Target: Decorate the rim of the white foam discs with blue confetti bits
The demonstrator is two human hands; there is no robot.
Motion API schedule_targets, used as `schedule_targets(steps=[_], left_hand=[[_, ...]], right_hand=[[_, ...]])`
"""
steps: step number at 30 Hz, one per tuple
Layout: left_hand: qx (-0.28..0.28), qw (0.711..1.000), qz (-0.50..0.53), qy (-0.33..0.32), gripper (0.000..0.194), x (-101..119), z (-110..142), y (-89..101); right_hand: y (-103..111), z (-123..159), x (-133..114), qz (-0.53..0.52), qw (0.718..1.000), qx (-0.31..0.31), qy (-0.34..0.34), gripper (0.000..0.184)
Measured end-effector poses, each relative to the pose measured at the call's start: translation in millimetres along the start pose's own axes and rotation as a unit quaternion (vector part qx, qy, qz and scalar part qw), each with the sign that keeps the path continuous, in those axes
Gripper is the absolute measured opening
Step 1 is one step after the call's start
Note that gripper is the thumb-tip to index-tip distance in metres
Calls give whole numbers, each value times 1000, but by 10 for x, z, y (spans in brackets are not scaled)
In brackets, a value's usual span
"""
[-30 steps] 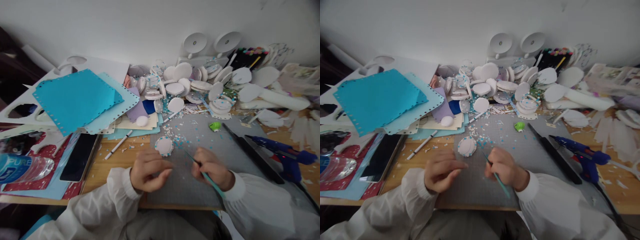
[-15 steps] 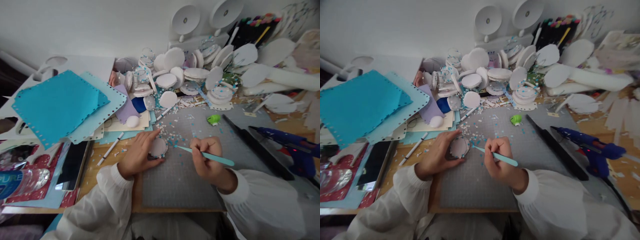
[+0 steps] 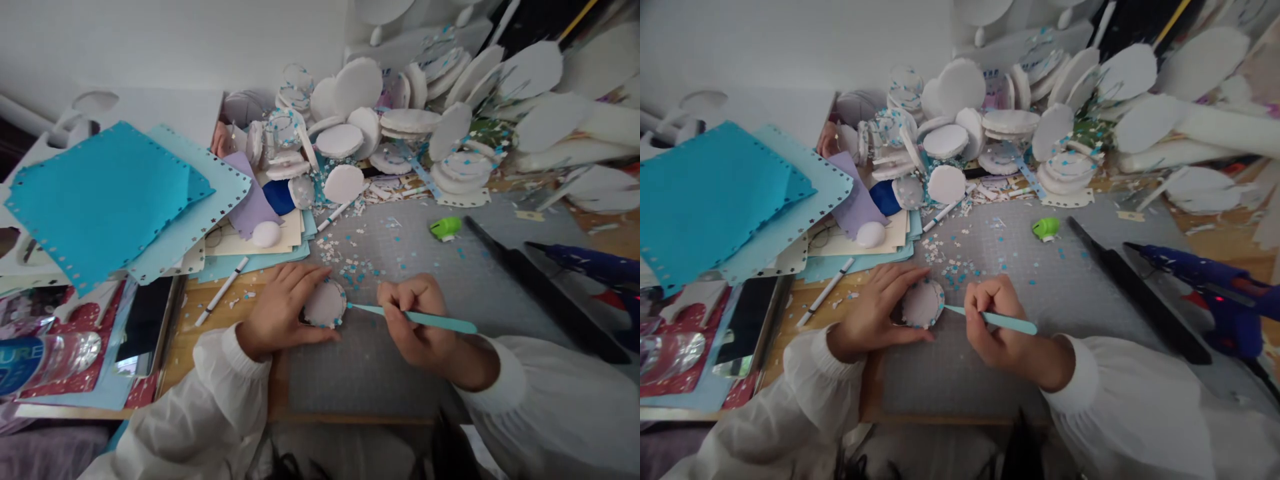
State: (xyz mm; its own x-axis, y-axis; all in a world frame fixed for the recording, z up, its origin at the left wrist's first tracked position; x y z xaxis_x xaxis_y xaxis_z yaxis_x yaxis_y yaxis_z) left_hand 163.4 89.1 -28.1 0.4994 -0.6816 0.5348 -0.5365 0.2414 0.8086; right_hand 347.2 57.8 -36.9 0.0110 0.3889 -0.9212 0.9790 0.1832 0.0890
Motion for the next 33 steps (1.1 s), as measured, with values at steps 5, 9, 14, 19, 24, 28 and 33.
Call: schedule_targets(steps=[5,9,14,19,24,28,33], left_hand=[[9,999,26,18,86,7,0,-13],[13,999,37,23,79,22,-7,-33],[12,998,46,31,72,43,-22,-43],[6,997,55,45,69,50,-18,-41],[6,998,56,37,67,77,-8,-63],[9,998,56,36,65,106,-2,-77],[6,998,52,45,60,118,3,-86]], right_hand=[[-16,-19,-6,18,1000,-1,9,19],[-25,-33,-54,34,999,-16,15,21],[-31,-49,-126,64,997,-42,21,23],[-35,-43,-114,70,996,-56,12,21],[-51,-48,-118,73,996,-47,21,21],[-63,-45,-115,64,996,-55,8,22],[-44,-17,-107,49,998,-50,6,23]])
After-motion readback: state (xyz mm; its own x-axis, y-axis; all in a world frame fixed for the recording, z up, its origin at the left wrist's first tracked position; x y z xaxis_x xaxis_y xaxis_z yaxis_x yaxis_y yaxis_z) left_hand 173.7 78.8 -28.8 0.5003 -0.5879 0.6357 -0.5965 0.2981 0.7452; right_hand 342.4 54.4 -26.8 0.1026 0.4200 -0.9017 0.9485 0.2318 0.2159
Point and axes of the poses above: each hand's wrist, its own z-axis away from the middle knuckle, its own y-axis out of the back of the hand, x = y × z, the point moved 4 cm from there along -z, towards the middle knuckle, and after that the axes turned 7 degrees about z, right-handed, at the moved point
